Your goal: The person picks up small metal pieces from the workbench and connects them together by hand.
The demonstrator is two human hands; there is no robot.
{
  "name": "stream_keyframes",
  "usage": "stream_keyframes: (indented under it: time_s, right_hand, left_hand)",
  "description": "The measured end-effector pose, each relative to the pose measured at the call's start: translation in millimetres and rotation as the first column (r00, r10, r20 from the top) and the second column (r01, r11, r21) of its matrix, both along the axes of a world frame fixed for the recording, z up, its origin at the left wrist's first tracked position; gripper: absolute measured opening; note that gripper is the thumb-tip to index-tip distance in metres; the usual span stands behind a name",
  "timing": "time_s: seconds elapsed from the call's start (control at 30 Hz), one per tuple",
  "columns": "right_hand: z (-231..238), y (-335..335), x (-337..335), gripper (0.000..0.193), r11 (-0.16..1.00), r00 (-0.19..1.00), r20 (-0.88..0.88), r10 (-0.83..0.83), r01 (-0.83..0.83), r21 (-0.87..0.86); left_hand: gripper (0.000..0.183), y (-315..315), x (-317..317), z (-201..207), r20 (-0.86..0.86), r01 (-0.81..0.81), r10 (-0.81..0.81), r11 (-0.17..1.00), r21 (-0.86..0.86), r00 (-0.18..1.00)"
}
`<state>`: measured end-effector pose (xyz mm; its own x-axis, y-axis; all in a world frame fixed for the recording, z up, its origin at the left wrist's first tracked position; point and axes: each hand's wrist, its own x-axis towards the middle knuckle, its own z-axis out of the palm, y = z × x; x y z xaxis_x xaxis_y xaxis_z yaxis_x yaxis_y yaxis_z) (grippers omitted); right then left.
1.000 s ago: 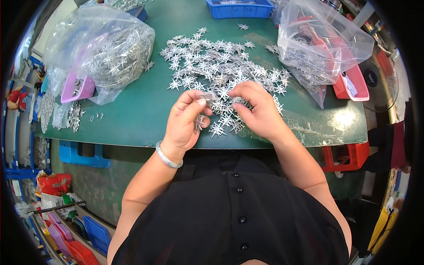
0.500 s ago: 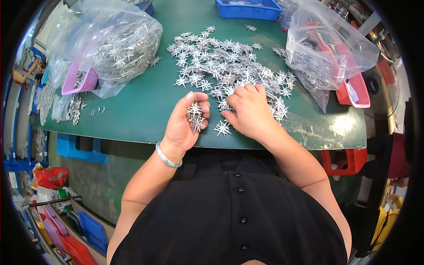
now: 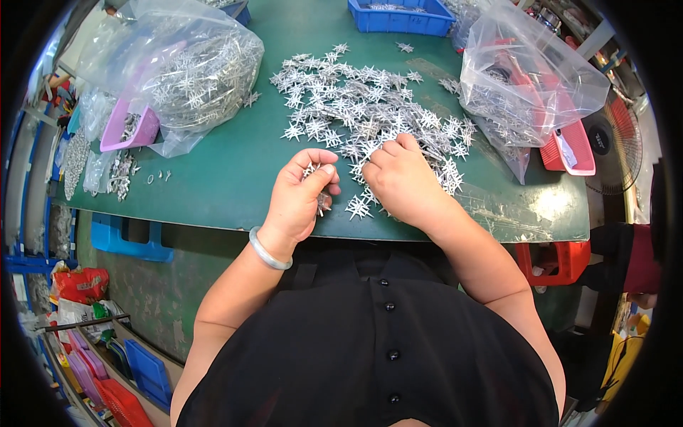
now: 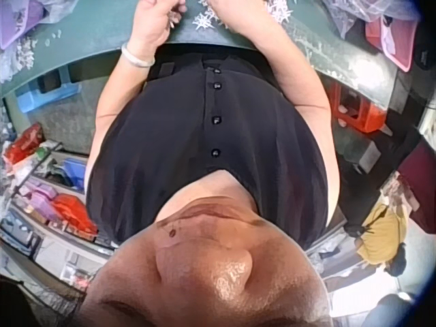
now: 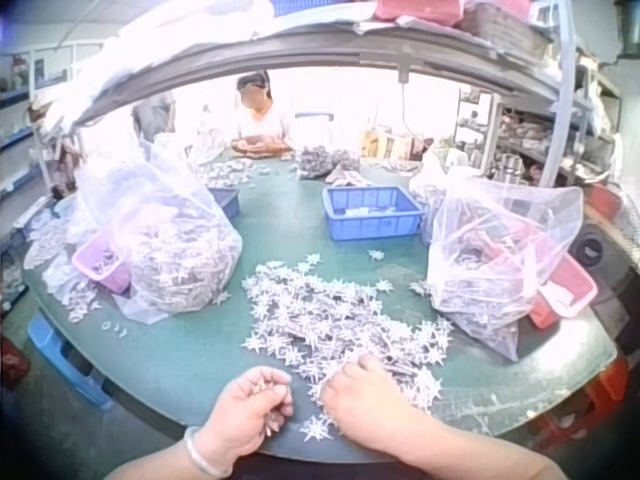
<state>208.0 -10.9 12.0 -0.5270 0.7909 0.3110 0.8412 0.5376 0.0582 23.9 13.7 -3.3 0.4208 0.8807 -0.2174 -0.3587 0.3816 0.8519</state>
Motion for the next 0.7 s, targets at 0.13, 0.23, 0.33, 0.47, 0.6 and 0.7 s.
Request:
stream_keyframes:
  time_s: [0.13,0.23,0.33,0.47,0.6,0.7]
  right_hand:
    - [2,3,2,0.004,0.995,0.986,-0.163,0.035,-0.019,0.097]
    - [7,2,5,0.006,0.988,0.910,-0.404,0.094,-0.034,0.154]
    - [11,-1,7,0.008,0.995,0.819,-0.566,0.093,-0.057,0.081]
    - [17,-6,7,0.009,0.991,0.784,-0.608,0.126,-0.068,0.118]
    - [19,-9,9,0.010,0.987,0.761,-0.632,0.147,-0.067,0.148]
    - [19,-11,11,0.011,0.983,0.772,-0.614,0.165,-0.077,0.167]
  left_hand:
    - [0.017,-2,4,4,-0.183,0.005,0.019,0.991,0.132,0.983]
    - [0.018,-4,8,4,-0.228,0.025,0.026,0.975,0.220,0.973]
    - [0.017,-5,9,5,-0.217,0.033,0.033,0.956,0.292,0.976]
    - [0.013,-7,12,9,-0.225,0.029,0.068,0.916,0.401,0.972]
    - [0.011,-7,13,6,-0.258,0.031,0.127,0.846,0.532,0.958]
    - [0.012,-8,14,10,-0.296,0.060,0.168,0.774,0.630,0.940]
